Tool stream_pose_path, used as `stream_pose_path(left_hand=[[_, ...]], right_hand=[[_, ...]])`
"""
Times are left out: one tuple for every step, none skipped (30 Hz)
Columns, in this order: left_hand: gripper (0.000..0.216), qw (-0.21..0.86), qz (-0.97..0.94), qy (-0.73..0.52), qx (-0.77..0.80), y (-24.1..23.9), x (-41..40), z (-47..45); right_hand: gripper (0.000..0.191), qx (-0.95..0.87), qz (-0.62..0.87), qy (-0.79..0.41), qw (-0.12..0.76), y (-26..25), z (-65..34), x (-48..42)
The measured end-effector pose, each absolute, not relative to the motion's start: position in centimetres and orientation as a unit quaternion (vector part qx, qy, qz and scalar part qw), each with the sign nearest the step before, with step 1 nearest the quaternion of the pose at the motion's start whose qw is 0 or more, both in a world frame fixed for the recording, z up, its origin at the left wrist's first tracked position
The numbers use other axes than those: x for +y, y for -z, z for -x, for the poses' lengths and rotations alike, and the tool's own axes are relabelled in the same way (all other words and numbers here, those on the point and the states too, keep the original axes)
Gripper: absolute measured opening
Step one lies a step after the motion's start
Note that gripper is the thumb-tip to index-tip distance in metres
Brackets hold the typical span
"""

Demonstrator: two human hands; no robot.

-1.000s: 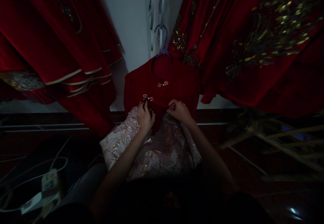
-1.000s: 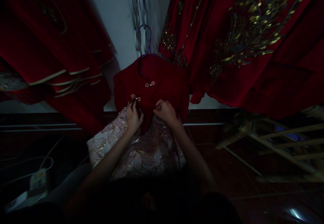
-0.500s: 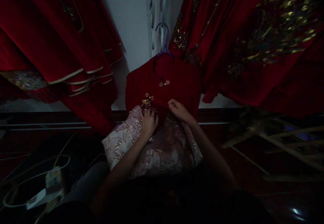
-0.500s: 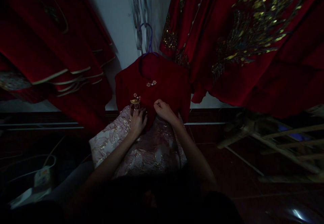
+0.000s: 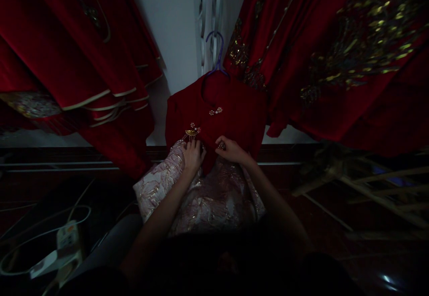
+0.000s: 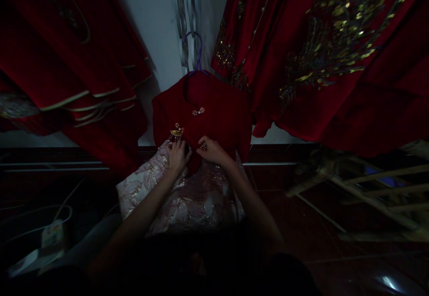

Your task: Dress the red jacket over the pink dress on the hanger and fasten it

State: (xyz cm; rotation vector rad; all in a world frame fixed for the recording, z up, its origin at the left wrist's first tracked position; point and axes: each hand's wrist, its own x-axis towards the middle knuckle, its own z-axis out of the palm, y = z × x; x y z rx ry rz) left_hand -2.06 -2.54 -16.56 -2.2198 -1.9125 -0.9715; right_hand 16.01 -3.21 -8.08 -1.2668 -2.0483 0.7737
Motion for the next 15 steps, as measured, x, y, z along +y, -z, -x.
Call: stream_pose_path(left_hand=[[0.03,0.031,0.721,0.313,-0.618,16.53,-2.76,2.08],[0.028,0.038,0.722,0.313,-0.616,16.51,-2.99,2.1],[0.027,0.048,0.722,0.315,-0.615,16.52,-3.21,2.13],[0.025,0.058,0.72,0.318,-0.614,16.57,-3.38,2.16],[0.023,0.067,0.719,0.32,-0.613,16.65,-3.51,2.19],[0.022,0.073,0.719,0.322,-0.612,16.78,-3.57,2.23],[0.021,0.074,0.721,0.322,-0.609,16.93,-3.58,2.27],[0.02,0.073,0.724,0.322,-0.606,17.09,-3.54,2.31],[0.02,0.069,0.727,0.321,-0.603,17.24,-3.48,2.36],[0.019,0.065,0.729,0.32,-0.601,17.37,-3.41,2.4],[0.019,0.064,0.732,0.317,-0.6,17.45,-3.35,2.44],[0.019,0.065,0.734,0.314,-0.6,17.48,-3.3,2.47],[0.019,0.067,0.735,0.308,-0.601,17.47,-3.28,2.47],[0.019,0.069,0.736,0.301,-0.603,17.43,-3.28,2.47],[0.02,0.072,0.736,0.293,-0.606,17.36,-3.27,2.44]], right_hand=[[0.02,-0.773,0.479,-0.289,0.3,8.1,-15.96,-3.25],[0.02,-0.773,0.48,-0.286,0.301,8.1,-15.93,-3.27],[0.02,-0.773,0.48,-0.285,0.301,8.08,-15.91,-3.28],[0.02,-0.774,0.479,-0.284,0.302,8.05,-15.9,-3.29],[0.02,-0.775,0.477,-0.284,0.303,8.02,-15.91,-3.29],[0.02,-0.775,0.477,-0.283,0.303,7.99,-15.92,-3.3],[0.02,-0.775,0.477,-0.282,0.303,7.97,-15.94,-3.31],[0.02,-0.775,0.477,-0.282,0.302,7.97,-15.96,-3.31],[0.02,-0.776,0.477,-0.283,0.301,7.99,-15.99,-3.3],[0.02,-0.776,0.476,-0.284,0.3,8.04,-16.01,-3.29],[0.02,-0.778,0.474,-0.286,0.299,8.12,-16.05,-3.26],[0.021,-0.779,0.469,-0.287,0.3,8.24,-16.08,-3.23],[0.021,-0.781,0.464,-0.289,0.301,8.37,-16.11,-3.18],[0.022,-0.782,0.459,-0.291,0.304,8.53,-16.14,-3.12],[0.022,-0.783,0.454,-0.295,0.306,8.7,-16.15,-3.06]])
